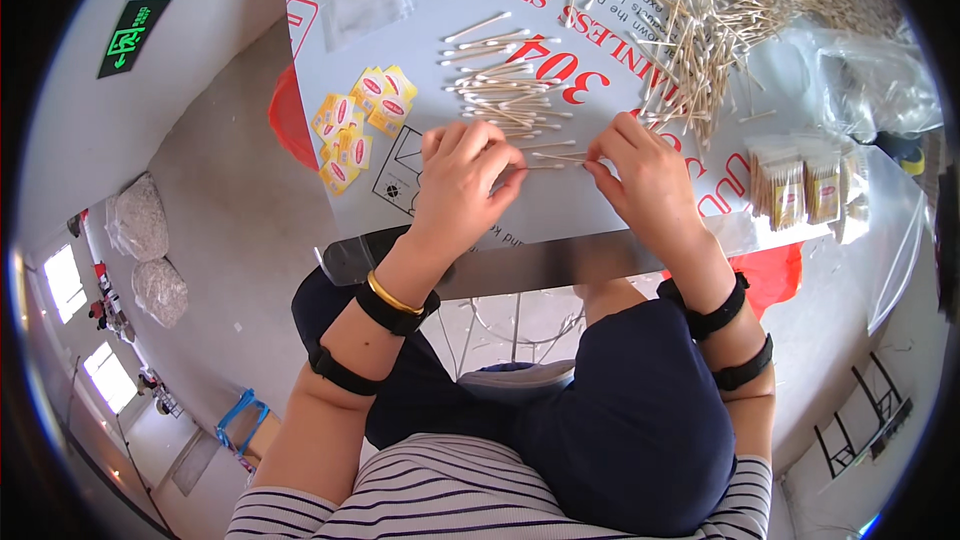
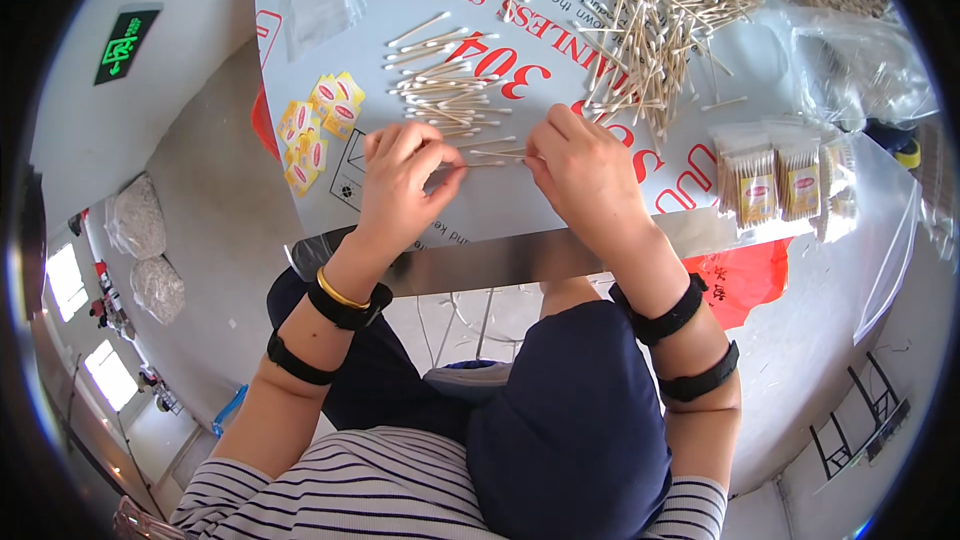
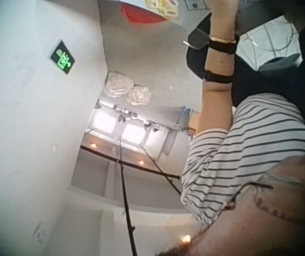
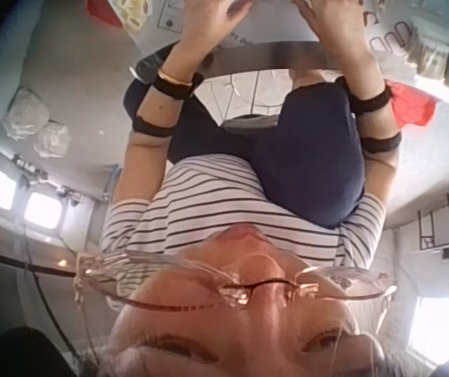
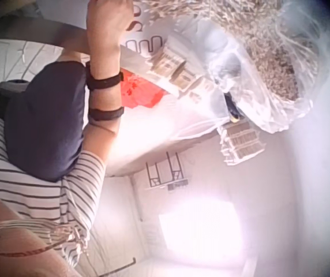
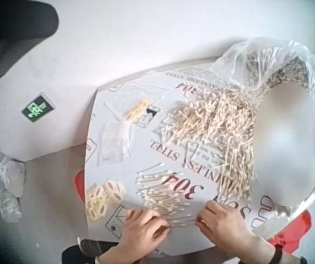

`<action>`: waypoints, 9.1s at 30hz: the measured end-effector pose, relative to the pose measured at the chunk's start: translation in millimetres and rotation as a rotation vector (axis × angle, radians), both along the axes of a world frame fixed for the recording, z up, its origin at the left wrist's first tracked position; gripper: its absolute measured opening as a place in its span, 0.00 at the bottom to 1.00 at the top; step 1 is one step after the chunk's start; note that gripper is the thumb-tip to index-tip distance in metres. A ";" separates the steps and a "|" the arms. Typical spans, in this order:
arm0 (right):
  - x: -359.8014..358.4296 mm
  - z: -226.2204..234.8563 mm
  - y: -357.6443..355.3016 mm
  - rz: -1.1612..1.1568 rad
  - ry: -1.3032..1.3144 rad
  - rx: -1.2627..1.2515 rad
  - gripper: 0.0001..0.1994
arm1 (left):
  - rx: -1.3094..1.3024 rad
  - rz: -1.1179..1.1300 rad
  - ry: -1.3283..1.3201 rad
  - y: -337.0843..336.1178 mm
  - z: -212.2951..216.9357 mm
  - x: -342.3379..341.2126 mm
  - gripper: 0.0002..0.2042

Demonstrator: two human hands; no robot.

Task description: Aligning and neatly arranging cotton swabs on a table in preparation for packaging.

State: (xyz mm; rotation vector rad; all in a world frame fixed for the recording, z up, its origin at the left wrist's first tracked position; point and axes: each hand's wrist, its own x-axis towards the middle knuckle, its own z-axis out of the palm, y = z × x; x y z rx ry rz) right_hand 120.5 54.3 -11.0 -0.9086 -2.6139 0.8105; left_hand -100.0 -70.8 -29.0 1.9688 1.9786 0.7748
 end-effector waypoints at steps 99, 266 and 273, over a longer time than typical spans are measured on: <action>-82.4 -30.9 -2.5 0.185 -0.158 0.316 0.52 | 0.123 0.191 -0.379 13.3 -17.8 -29.5 0.35; -37.7 -12.8 56.4 -0.163 0.053 0.292 0.19 | 0.082 0.164 0.002 9.3 -18.8 -26.2 0.28; -103.6 -8.7 75.4 0.034 0.153 0.272 0.04 | -0.005 0.179 0.093 12.5 -18.1 -22.1 0.28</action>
